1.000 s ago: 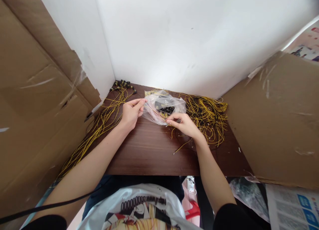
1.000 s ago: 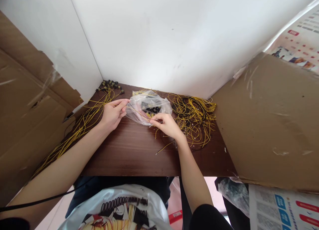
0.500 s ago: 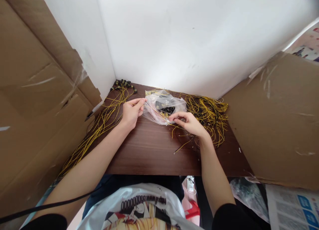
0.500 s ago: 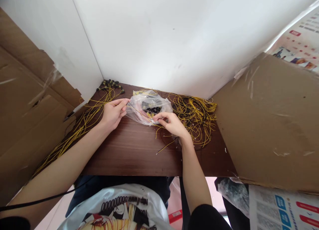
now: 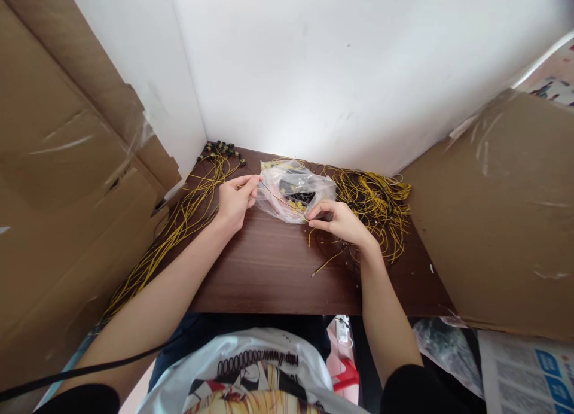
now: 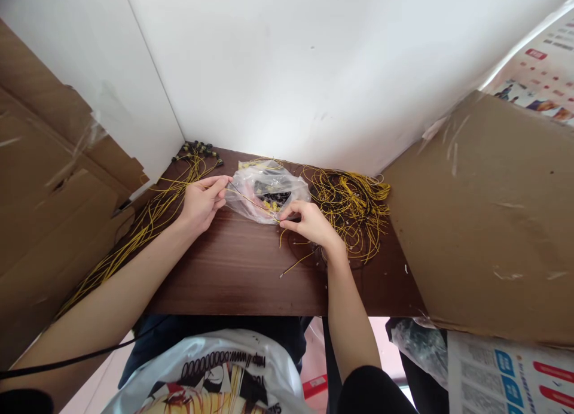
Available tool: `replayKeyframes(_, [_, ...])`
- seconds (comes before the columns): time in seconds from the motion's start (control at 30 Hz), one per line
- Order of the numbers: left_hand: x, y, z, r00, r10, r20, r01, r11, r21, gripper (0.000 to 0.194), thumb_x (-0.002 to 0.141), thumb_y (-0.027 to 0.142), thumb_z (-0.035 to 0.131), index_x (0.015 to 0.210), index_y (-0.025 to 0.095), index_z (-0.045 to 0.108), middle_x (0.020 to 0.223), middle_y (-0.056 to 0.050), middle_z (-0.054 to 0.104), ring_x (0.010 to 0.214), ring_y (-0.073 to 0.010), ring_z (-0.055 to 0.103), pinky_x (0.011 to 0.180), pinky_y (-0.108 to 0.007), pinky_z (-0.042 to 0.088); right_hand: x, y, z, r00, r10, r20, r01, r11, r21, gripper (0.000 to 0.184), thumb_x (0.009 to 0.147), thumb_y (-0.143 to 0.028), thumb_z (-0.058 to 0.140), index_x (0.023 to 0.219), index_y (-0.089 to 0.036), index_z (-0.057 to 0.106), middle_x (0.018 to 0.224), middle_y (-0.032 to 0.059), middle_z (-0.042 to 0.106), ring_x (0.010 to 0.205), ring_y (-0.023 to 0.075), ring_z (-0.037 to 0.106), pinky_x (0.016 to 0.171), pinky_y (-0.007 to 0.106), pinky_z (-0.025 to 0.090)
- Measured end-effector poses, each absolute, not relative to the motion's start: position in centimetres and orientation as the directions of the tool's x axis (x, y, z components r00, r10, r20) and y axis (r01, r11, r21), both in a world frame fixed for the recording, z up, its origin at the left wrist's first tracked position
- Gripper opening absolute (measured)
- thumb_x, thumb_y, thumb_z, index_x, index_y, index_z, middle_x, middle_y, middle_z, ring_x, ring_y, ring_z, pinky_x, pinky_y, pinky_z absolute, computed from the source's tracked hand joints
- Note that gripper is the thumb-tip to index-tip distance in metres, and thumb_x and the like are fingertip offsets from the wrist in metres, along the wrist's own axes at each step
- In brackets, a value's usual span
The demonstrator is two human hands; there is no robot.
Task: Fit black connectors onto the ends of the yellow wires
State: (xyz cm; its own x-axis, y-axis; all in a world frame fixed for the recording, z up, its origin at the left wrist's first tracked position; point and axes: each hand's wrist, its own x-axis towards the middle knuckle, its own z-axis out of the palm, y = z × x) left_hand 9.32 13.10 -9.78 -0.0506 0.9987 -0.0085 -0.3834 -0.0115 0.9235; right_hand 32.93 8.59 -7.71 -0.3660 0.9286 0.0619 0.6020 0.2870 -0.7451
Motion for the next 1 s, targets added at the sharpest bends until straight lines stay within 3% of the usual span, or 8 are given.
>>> replayKeyframes(0.3, [9.38, 13.12, -9.77, -0.078, 0.997, -0.018, -0.370, -0.013, 0.929, 0.020, 0.066, 0.025, 0.069, 0.077, 0.008, 0.068, 0.046, 0.005, 0.042, 0.038, -0.0012, 0.023, 0.038, -0.019, 0.010, 32.69, 8.57, -7.59, -0.223, 0.951, 0.215, 0.708, 0.310, -0.635, 0.005, 0.072, -0.020, 0.060, 0.068, -0.018, 0.060, 0.073, 0.0006, 0.065, 0.067, 0.0144, 0.057, 0.062, 0.027, 0.041])
replayKeyframes(0.57, [9.55, 12.99, -9.94, -0.078, 0.997, -0.024, -0.352, -0.005, 0.936, 0.021, 0.067, 0.026, 0.069, 0.078, 0.008, 0.069, 0.047, 0.004, 0.043, 0.038, -0.0014, 0.024, 0.038, -0.019, 0.011, 32.50, 8.58, -7.65, -0.110, 0.933, 0.343, 0.718, 0.313, -0.621, 0.012, 0.069, -0.015, 0.058, 0.059, -0.018, 0.052, 0.072, 0.0005, 0.064, 0.069, 0.0146, 0.057, 0.064, 0.027, 0.040])
replayKeyframes(0.7, [9.54, 13.04, -10.08, -0.080, 0.997, -0.021, -0.337, -0.007, 0.941, 0.021, 0.067, 0.026, 0.068, 0.078, 0.008, 0.069, 0.047, 0.004, 0.044, 0.038, -0.0019, 0.026, 0.037, -0.019, 0.011, 32.43, 8.56, -7.66, -0.069, 0.941, 0.332, 0.707, 0.281, -0.649, 0.011, 0.069, -0.016, 0.058, 0.059, -0.018, 0.054, 0.069, 0.0005, 0.062, 0.064, 0.0140, 0.056, 0.061, 0.027, 0.041])
replayKeyframes(1.0, [9.34, 13.17, -9.96, -0.099, 0.995, -0.019, -0.345, -0.017, 0.938, 0.020, 0.066, 0.025, 0.068, 0.077, 0.009, 0.068, 0.047, 0.004, 0.044, 0.038, -0.0016, 0.024, 0.037, -0.019, 0.011, 32.87, 8.64, -7.33, -0.108, 0.982, 0.156, 0.634, 0.189, -0.750, 0.015, 0.072, -0.031, 0.064, 0.071, -0.016, 0.064, 0.070, 0.0026, 0.066, 0.058, 0.0123, 0.053, 0.056, 0.027, 0.040])
